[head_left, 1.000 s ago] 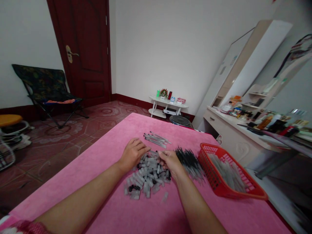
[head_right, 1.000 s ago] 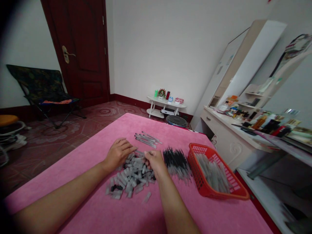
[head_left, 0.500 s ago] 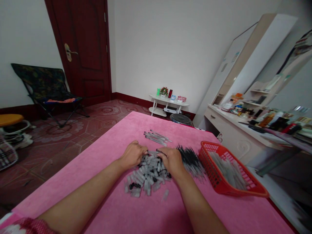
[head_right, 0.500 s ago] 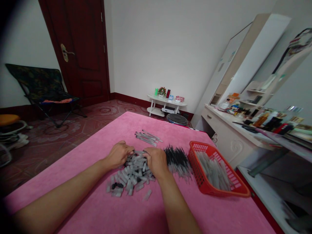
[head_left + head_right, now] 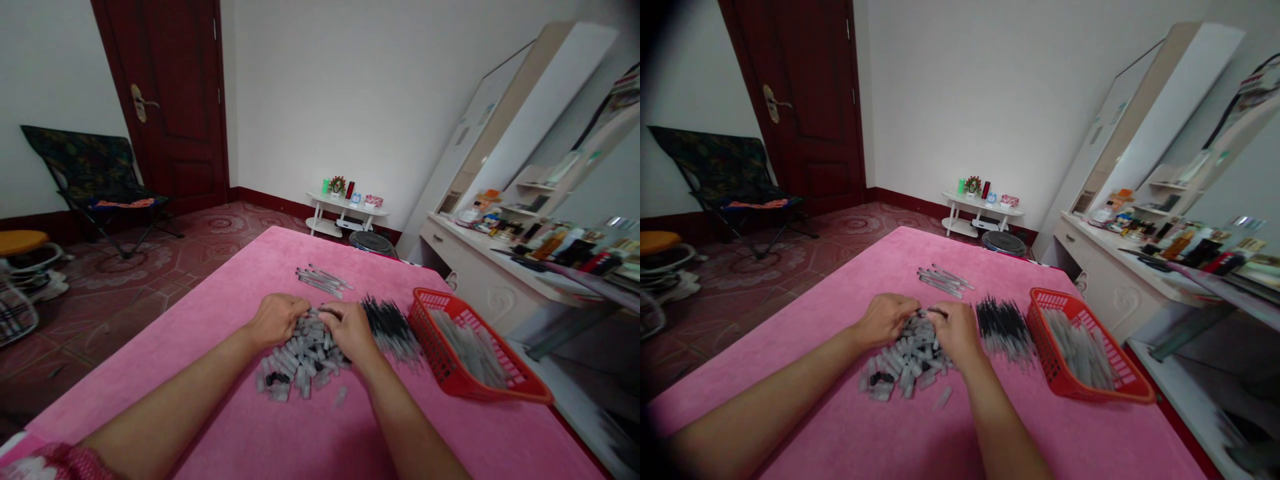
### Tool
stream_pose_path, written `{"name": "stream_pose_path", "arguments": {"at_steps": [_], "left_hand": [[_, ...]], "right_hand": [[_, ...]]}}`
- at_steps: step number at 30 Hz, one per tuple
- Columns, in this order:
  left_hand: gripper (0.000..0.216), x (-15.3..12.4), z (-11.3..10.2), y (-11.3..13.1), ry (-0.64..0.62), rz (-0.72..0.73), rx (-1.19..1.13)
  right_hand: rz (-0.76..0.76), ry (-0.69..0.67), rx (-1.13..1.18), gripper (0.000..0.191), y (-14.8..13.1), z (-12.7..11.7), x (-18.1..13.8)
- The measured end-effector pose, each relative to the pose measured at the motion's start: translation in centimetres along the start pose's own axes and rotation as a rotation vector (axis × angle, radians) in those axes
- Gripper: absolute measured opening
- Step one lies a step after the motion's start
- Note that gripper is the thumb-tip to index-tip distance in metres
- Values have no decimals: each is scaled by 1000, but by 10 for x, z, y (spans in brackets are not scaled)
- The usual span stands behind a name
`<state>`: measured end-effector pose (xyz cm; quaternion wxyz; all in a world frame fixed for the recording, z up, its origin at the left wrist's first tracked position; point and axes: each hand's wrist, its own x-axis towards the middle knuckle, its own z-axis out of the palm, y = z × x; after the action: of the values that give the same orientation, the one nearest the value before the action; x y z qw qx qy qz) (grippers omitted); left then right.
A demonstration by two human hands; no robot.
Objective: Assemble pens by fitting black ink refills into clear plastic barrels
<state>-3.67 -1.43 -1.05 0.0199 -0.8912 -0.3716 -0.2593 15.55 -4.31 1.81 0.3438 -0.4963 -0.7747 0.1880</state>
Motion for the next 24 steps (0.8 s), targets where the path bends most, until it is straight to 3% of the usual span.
{"name": "stream_pose_path", "arguments": {"at_steps": [3, 5, 8, 11, 15, 18, 24], "left_hand": [[26, 1, 1, -8, -125, -53, -148], [30, 0, 1, -17, -171, -88, -201], [31, -1, 2, -28, -103, -161, -183], [30, 0, 2, -27, -35, -164, -158], [27, 1, 1, -18, 33, -79, -138], [26, 1, 1, -13, 88, -12, -98], [24, 1, 0, -3, 120, 83, 0]], "right_hand": [[-186, -23, -248, 18, 2, -15, -2], [-250, -7, -284, 21, 8, -22, -2], [-175, 112, -245, 21, 16, -25, -2], [-59, 100, -235, 16, 14, -17, -2], [5, 59, -183, 24, 2, 0, -5], [32, 80, -147, 18, -3, 6, -6], [12, 138, -65, 15, 7, 8, -4]]}}
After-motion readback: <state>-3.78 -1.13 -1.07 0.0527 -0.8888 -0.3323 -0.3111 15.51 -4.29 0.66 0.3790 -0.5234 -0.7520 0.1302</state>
